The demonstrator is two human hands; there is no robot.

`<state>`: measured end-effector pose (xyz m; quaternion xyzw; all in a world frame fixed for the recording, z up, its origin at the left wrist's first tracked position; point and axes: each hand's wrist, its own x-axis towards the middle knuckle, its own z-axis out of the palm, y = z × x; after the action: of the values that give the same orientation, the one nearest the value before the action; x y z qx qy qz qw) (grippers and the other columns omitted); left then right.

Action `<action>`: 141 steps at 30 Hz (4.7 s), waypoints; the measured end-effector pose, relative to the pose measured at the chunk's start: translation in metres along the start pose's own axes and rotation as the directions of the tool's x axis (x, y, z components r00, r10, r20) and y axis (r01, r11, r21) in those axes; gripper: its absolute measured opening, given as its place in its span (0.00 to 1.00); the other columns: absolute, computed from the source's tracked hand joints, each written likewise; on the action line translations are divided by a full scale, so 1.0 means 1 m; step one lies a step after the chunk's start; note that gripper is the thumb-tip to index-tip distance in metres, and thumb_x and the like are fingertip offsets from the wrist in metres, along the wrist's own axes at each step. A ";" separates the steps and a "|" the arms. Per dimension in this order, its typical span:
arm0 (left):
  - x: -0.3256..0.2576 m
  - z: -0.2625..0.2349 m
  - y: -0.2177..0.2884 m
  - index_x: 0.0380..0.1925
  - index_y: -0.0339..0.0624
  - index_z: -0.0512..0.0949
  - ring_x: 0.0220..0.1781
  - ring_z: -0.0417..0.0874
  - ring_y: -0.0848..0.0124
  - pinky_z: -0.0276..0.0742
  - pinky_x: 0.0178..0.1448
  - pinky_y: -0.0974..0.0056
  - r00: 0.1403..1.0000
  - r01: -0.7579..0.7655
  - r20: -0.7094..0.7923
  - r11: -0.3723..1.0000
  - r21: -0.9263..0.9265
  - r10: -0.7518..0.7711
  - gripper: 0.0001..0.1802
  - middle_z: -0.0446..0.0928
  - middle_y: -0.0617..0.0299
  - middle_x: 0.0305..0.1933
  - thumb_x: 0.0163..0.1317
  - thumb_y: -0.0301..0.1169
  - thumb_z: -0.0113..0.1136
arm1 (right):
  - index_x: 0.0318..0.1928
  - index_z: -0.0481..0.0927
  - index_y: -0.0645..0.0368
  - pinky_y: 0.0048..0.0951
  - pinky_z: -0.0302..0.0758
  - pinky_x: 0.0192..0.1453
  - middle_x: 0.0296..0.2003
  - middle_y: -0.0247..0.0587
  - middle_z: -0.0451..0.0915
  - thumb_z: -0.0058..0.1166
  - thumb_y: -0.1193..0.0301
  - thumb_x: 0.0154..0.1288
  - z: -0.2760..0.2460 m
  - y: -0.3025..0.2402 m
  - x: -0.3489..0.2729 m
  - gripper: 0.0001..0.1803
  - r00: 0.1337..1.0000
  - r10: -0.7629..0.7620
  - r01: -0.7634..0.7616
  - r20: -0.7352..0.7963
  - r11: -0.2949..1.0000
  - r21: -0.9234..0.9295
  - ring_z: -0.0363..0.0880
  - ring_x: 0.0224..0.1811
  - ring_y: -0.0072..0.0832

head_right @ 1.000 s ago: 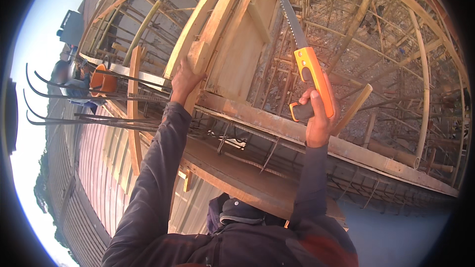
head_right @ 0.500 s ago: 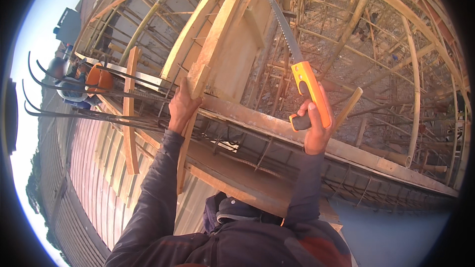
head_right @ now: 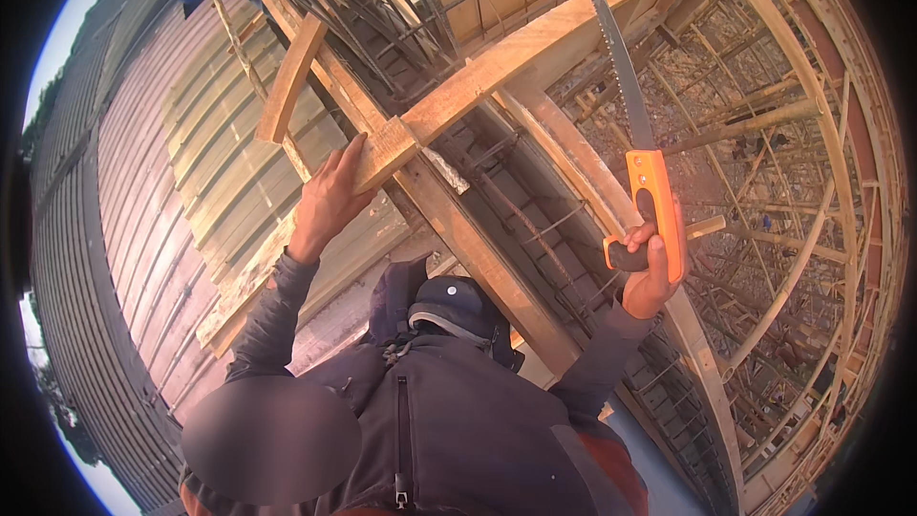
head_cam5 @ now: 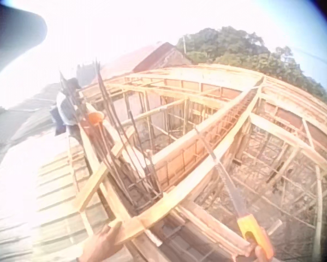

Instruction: The person uses a hand saw to cut a curved wooden plank on a construction site. They hold the plank with one hand and saw with the other, repeatedly adjusting the plank's position to continue cutting along its length.

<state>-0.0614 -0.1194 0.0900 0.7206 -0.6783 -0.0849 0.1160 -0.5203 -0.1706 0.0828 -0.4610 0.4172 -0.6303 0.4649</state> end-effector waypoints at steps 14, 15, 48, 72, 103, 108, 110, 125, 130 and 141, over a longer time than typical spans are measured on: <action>-0.010 0.006 -0.005 0.80 0.51 0.65 0.55 0.85 0.45 0.83 0.56 0.46 0.998 0.033 -0.050 0.998 -0.053 -0.036 0.52 0.79 0.50 0.49 0.54 0.34 0.78 | 0.76 0.67 0.78 0.32 0.77 0.36 0.27 0.38 0.76 0.58 0.62 0.76 -0.080 -0.020 -0.060 0.38 0.967 -0.036 0.024 0.254 0.998 0.053 0.72 0.26 0.24; -0.010 0.005 -0.004 0.80 0.51 0.65 0.55 0.85 0.45 0.83 0.56 0.46 0.999 0.040 -0.029 0.998 -0.046 -0.041 0.52 0.79 0.50 0.49 0.54 0.34 0.78 | 0.75 0.68 0.78 0.32 0.77 0.36 0.26 0.39 0.77 0.58 0.62 0.76 -0.080 -0.022 -0.074 0.38 0.970 -0.014 0.007 0.241 0.999 0.033 0.73 0.26 0.24; -0.004 0.004 -0.001 0.80 0.51 0.65 0.53 0.86 0.44 0.84 0.56 0.44 0.996 0.085 0.019 0.995 -0.047 -0.085 0.52 0.80 0.47 0.49 0.53 0.34 0.79 | 0.65 0.83 0.71 0.27 0.81 0.39 0.36 0.43 0.89 0.63 0.67 0.69 -0.004 0.013 -0.017 0.27 0.893 0.244 -0.002 0.378 0.842 -0.539 0.85 0.32 0.24; -0.009 0.012 -0.014 0.81 0.53 0.64 0.51 0.86 0.45 0.83 0.56 0.46 1.000 0.029 0.001 0.999 -0.026 -0.028 0.55 0.80 0.49 0.46 0.50 0.31 0.78 | 0.66 0.82 0.70 0.24 0.78 0.33 0.36 0.41 0.88 0.60 0.72 0.71 -0.006 -0.015 -0.019 0.26 0.898 0.288 -0.104 0.332 0.873 -0.476 0.81 0.28 0.20; -0.007 0.003 -0.012 0.81 0.52 0.62 0.49 0.86 0.49 0.86 0.52 0.50 0.984 -0.177 0.004 0.976 0.129 0.178 0.53 0.80 0.48 0.49 0.55 0.31 0.78 | 0.50 0.78 0.47 0.55 0.78 0.49 0.43 0.47 0.87 0.72 0.70 0.65 0.199 0.143 0.152 0.17 0.893 -0.323 0.444 0.313 0.522 -0.728 0.85 0.49 0.57; -0.018 -0.019 -0.016 0.79 0.58 0.65 0.52 0.83 0.57 0.81 0.58 0.53 0.962 -0.273 0.052 0.918 0.286 0.270 0.53 0.78 0.58 0.52 0.52 0.35 0.80 | 0.50 0.77 0.42 0.54 0.80 0.48 0.42 0.46 0.87 0.71 0.71 0.63 0.221 0.178 0.139 0.18 0.925 -0.173 0.380 0.339 0.438 -0.814 0.86 0.49 0.54; -0.017 -0.042 -0.018 0.76 0.62 0.68 0.54 0.81 0.64 0.79 0.60 0.55 0.920 -0.384 0.059 0.862 0.333 0.387 0.49 0.77 0.66 0.52 0.53 0.35 0.78 | 0.50 0.76 0.42 0.55 0.79 0.47 0.42 0.45 0.87 0.70 0.68 0.66 0.213 0.179 0.147 0.17 0.936 -0.147 0.351 0.320 0.425 -0.834 0.85 0.49 0.54; 0.090 -0.136 -0.188 0.59 0.63 0.63 0.82 0.65 0.56 0.61 0.91 0.49 0.494 -0.838 0.635 0.131 0.529 0.594 0.38 0.68 0.65 0.69 0.52 0.28 0.74 | 0.50 0.75 0.45 0.57 0.80 0.45 0.42 0.48 0.85 0.69 0.75 0.63 0.218 0.179 0.142 0.19 0.911 -0.188 0.411 0.366 0.454 -0.791 0.85 0.49 0.57; 0.175 -0.154 -0.220 0.63 0.62 0.64 0.80 0.68 0.47 0.67 0.88 0.48 0.474 -0.826 0.623 0.069 0.560 0.622 0.34 0.68 0.60 0.71 0.58 0.28 0.67 | 0.50 0.75 0.45 0.55 0.81 0.46 0.42 0.48 0.84 0.69 0.76 0.62 0.213 0.180 0.141 0.20 0.915 -0.203 0.404 0.350 0.445 -0.799 0.85 0.47 0.56; 0.261 -0.126 -0.302 0.70 0.82 0.65 0.65 0.84 0.46 0.93 0.56 0.58 0.614 -0.738 0.544 0.174 0.652 0.572 0.39 0.62 0.61 0.82 0.64 0.24 0.61 | 0.49 0.77 0.47 0.54 0.80 0.48 0.43 0.47 0.83 0.69 0.72 0.66 0.220 0.170 0.129 0.16 0.926 -0.192 0.377 0.324 0.469 -0.799 0.84 0.49 0.55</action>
<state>0.2802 -0.3572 0.1349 0.3045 -0.8770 0.2464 -0.2783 -0.2913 -0.3545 -0.0047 -0.7488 0.5415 -0.3673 0.1056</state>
